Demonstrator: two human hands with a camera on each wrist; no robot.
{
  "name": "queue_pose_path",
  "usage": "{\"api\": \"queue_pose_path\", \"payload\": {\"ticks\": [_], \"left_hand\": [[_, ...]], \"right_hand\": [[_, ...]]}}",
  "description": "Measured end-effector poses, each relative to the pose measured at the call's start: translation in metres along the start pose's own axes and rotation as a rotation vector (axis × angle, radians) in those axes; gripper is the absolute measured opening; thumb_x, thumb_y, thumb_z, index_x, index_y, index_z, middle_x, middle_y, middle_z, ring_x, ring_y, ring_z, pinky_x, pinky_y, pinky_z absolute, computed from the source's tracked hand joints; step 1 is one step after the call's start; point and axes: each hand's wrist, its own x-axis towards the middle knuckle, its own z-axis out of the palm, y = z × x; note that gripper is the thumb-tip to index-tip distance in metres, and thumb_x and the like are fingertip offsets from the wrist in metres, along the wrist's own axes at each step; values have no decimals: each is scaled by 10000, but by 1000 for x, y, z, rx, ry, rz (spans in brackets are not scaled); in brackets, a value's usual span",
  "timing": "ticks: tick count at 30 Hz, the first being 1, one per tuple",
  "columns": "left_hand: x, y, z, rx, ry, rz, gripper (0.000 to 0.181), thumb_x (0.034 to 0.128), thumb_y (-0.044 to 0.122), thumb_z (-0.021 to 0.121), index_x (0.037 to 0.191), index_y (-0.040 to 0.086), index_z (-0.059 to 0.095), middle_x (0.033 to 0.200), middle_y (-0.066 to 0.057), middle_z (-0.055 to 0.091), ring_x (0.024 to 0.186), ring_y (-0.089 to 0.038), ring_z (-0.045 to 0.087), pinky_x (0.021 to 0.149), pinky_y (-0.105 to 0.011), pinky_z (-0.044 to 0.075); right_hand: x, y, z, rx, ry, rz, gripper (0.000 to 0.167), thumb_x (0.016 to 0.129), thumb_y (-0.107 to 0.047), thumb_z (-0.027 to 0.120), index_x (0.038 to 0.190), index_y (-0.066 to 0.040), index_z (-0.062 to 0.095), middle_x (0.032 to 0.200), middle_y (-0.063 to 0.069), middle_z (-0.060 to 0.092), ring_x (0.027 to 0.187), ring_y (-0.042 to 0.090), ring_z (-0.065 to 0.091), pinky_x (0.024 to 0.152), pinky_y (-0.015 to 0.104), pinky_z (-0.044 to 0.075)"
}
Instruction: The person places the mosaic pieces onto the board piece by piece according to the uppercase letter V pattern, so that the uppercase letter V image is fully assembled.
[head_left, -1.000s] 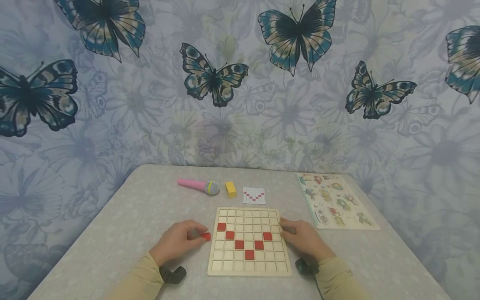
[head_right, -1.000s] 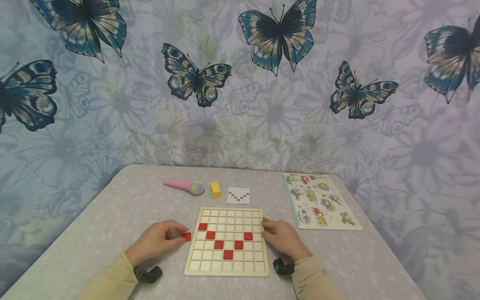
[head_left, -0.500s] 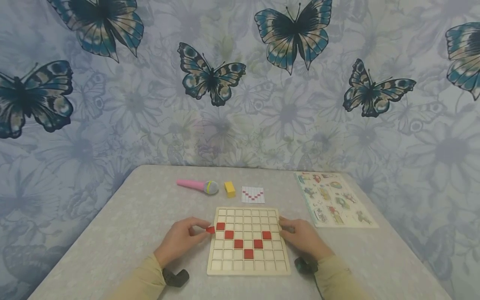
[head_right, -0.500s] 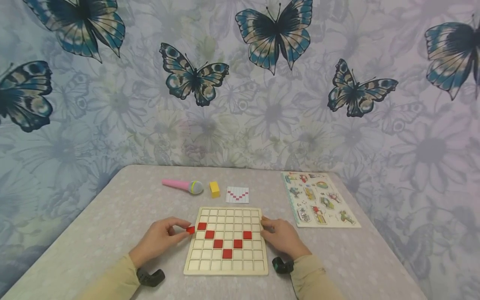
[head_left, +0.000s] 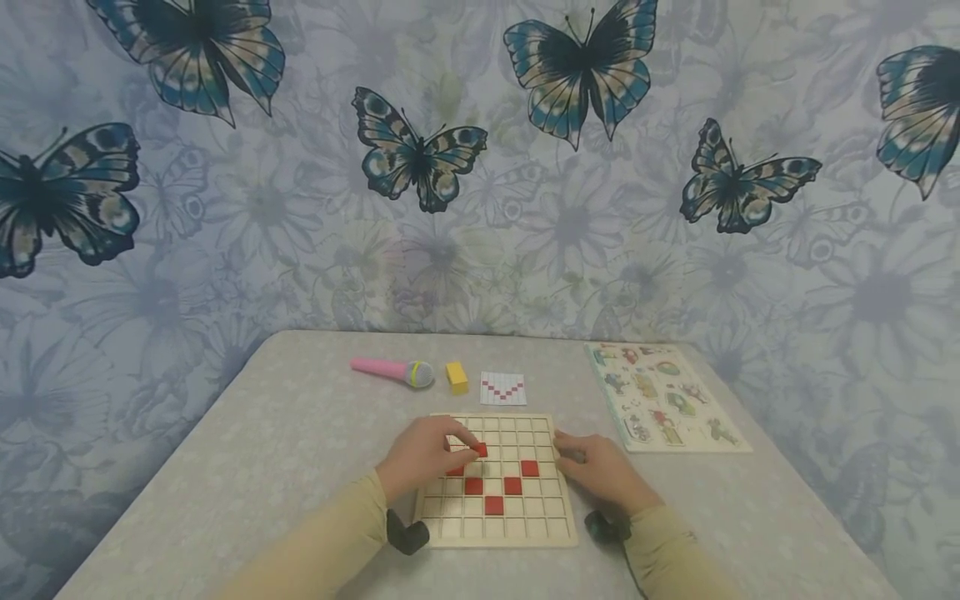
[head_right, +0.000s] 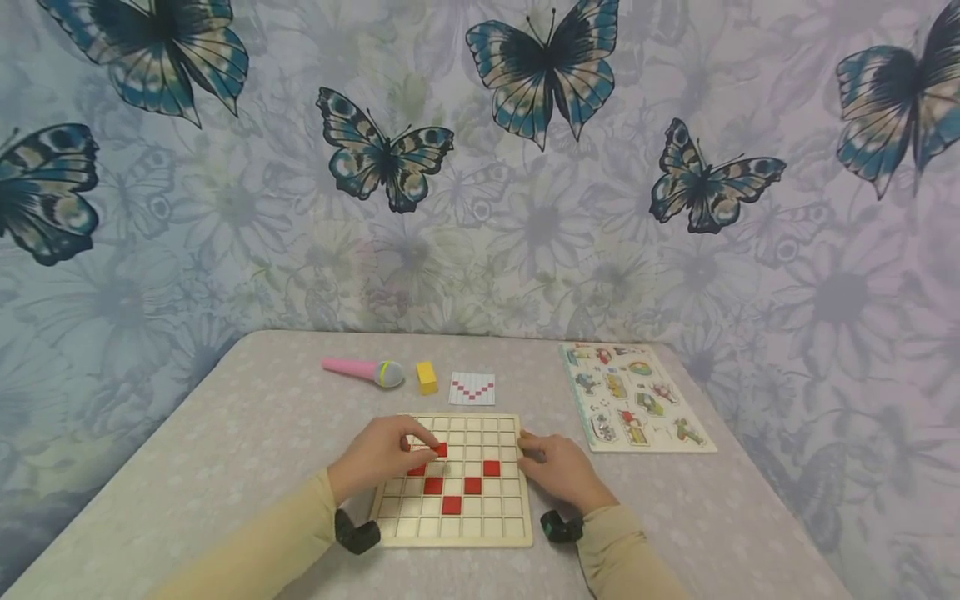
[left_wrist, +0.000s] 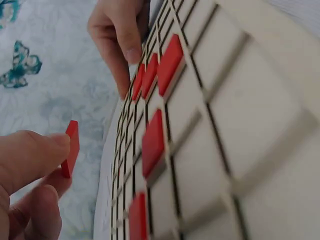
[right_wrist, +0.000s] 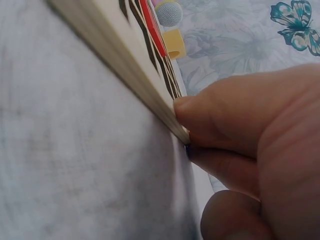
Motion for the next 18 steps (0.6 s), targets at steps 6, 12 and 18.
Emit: {"api": "queue_pose_path", "payload": {"ticks": [6,12,18], "left_hand": [[36,30,21,104,-86,46,60,895,309,793,945,328,819,1001,178,744,892,-103,665,749,-292,520],[59,51,39,169,-156,28,66,885,284,793,941,295,825,968,176,751,856,-49,630,713,-288,516],[73,59,55,219,-184,48,63,881,266,794,935,264,826,906,179,735,739,-30,578,645,-260,492]], "right_hand": [[0,2,0,9,-14,13,376,953,-233,726,1321,-159,708,1450,-33,614,1418,312,501,1154,530,379],[1,1,-2,19,-21,-27,374,959,-219,717,1323,-137,707,1455,-19,611,1407,299,514,1139,523,403],[1,1,-3,9,-7,-44,372,955,-222,716,1317,-137,711,1443,-34,621,1396,310,525,1131,529,409]]}}
